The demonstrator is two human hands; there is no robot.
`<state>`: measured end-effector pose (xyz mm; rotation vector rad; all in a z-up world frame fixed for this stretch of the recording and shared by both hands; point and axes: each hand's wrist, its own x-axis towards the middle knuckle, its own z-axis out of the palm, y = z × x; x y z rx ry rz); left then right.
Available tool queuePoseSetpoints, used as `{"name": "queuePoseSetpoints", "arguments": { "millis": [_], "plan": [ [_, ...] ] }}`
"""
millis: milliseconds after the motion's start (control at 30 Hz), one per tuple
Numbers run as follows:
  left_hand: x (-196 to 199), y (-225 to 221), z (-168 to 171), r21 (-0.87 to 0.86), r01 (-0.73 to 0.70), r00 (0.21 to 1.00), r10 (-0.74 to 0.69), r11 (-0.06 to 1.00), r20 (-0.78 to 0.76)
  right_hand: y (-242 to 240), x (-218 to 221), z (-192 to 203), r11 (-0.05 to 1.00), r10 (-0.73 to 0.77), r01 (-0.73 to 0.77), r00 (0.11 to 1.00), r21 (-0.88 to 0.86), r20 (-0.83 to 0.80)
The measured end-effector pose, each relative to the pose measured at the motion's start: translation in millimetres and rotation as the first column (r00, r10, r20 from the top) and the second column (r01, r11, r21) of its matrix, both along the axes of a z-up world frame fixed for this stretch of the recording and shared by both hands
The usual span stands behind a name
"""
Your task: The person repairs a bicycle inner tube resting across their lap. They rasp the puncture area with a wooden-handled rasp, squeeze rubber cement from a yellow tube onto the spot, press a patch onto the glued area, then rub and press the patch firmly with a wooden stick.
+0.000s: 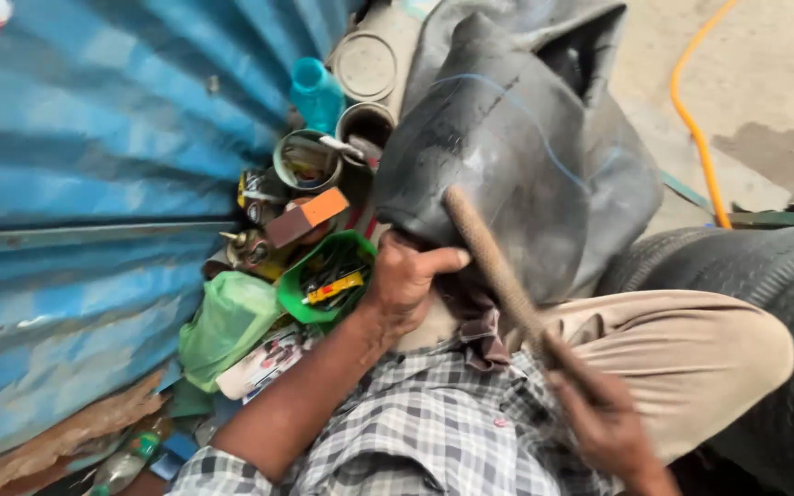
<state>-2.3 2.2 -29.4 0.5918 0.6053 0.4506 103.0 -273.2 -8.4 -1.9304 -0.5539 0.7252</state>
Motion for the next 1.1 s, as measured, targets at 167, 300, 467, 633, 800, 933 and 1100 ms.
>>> {"name": "queuePoseSetpoints", "arguments": {
  "millis": [167, 300, 467, 633, 800, 933, 1100],
  "plan": [
    [3, -5, 2, 0.126, 0.036, 0.998, -0.042, 0.991, 0.05, 133, 19, 64, 0.964, 0.232, -0.193, 0.948, -0.184, 0.218],
    [10, -3, 25, 0.156, -0.017, 1.0, 0.015, 0.988, 0.016, 120, 30, 52, 0.959, 0.263, -0.283, 0.869, -0.015, 0.419],
    [-8, -1, 3, 0.054, -0.052, 0.999, 0.053, 0.997, -0.013, -27, 2, -37, 0.997, 0.073, -0.072, 0.994, 0.012, -0.08],
    [5, 0, -3, 0.094, 0.023, 0.993, -0.033, 0.995, 0.112, 76, 4, 15, 0.984, 0.173, -0.163, 0.974, -0.073, 0.149],
    [9, 1, 23, 0.087, 0.041, 0.991, -0.051, 0.995, 0.122, 121, 19, 51, 0.985, 0.168, -0.174, 0.92, -0.016, 0.355],
    [-10, 14, 12, 0.064, 0.003, 0.995, -0.009, 0.998, 0.101, 38, -10, -4, 0.992, 0.069, -0.092, 0.97, 0.089, 0.235],
    [2, 3, 2, 0.06, 0.135, 0.976, -0.143, 0.989, 0.161, 50, -26, 16, 0.998, 0.047, -0.045, 0.998, -0.032, 0.048]
  ]
}}
